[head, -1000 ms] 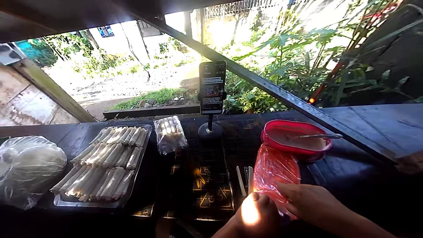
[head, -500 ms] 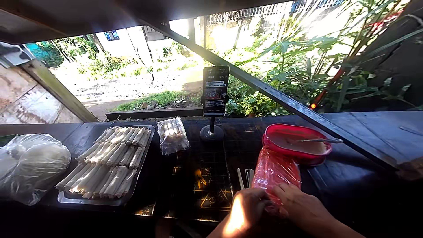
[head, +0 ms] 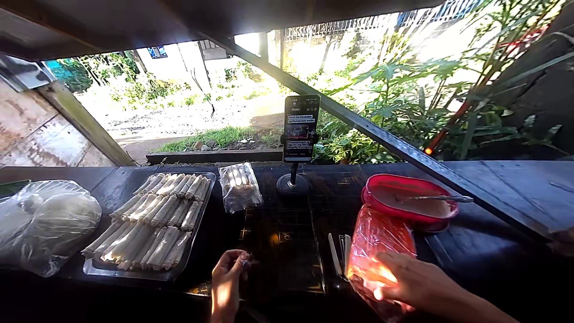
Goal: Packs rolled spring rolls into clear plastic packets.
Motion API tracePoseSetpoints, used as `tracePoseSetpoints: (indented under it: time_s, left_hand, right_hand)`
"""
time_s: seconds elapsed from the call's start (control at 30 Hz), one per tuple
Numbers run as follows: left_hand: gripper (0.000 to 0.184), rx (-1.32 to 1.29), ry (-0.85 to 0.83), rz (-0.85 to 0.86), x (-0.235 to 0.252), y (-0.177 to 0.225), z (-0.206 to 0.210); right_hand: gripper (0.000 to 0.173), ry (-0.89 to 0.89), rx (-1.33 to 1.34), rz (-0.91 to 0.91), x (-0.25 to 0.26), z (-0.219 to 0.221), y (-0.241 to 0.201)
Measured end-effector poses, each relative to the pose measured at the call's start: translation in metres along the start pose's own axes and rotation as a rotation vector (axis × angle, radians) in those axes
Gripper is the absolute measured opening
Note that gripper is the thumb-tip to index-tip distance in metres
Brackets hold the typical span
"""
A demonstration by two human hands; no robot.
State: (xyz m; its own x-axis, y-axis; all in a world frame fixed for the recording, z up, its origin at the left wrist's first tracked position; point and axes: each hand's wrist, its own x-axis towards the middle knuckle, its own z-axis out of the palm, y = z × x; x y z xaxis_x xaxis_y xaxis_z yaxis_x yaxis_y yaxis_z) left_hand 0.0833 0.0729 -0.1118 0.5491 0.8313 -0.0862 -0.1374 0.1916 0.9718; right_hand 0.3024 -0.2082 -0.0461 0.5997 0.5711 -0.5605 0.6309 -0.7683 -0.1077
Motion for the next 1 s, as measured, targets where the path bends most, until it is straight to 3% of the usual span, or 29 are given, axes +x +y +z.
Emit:
tracePoseSetpoints:
  time_s: [0.07, 0.13, 0.2, 0.3, 0.43, 0.5, 0.6, 0.7, 0.77, 0.8, 0.83, 0.9, 1.0]
  left_hand:
    - [0.015, -0.051, 0.081, 0.047, -0.006, -0.001, -0.008]
    - [0.021, -0.103, 0.111, 0.102, -0.014, -0.002, -0.008]
    - [0.020, -0.128, 0.086, 0.118, -0.025, -0.005, -0.001]
    - [0.024, -0.119, 0.029, 0.059, -0.041, -0.004, 0.016]
    - [0.023, -0.131, -0.013, 0.035, -0.055, -0.010, 0.022]
    - [0.023, -0.142, -0.013, 0.066, -0.055, -0.016, 0.011]
    - [0.023, -0.013, -0.019, 0.149, -0.057, -0.024, -0.009]
    - [0.013, 0.475, 0.044, 0.201, -0.065, -0.021, -0.021]
    - [0.019, 0.864, 0.088, 0.338, -0.069, -0.019, -0.019]
    - [0.019, 0.990, 0.130, 0.501, -0.070, -0.024, -0.017]
    - [0.016, 1.074, 0.185, 0.701, -0.067, -0.031, -0.017]
    - [0.012, 1.131, 0.216, 0.944, -0.061, -0.038, -0.017]
    - [0.011, 1.121, 0.146, 0.994, -0.054, -0.032, -0.017]
  right_hand:
    - [0.074, 0.192, 0.093, -0.161, -0.002, -0.009, -0.006]
    - [0.054, 0.452, 0.193, -0.392, -0.002, -0.015, -0.030]
    - [0.035, 0.551, 0.307, -0.593, -0.001, -0.017, -0.065]
    - [0.034, 0.437, 0.399, -0.765, 0.012, -0.004, -0.117]
    - [0.053, 0.081, 0.312, -0.663, 0.024, 0.007, -0.173]
    - [0.037, 0.014, 0.300, -0.686, 0.032, 0.008, -0.186]
    - [0.021, -0.011, 0.310, -0.716, 0.041, 0.004, -0.190]
    - [0.015, 0.134, 0.299, -0.744, 0.045, 0.004, -0.191]
    - [0.011, 0.302, 0.241, -0.826, 0.048, 0.011, -0.194]
    - [0.009, 0.353, 0.211, -0.887, 0.049, 0.014, -0.196]
    - [0.009, 0.342, 0.178, -0.942, 0.049, 0.014, -0.199]
    - [0.008, 0.303, 0.087, -1.017, 0.047, 0.013, -0.205]
    - [0.010, 0.250, -0.007, -0.979, 0.039, 0.008, -0.212]
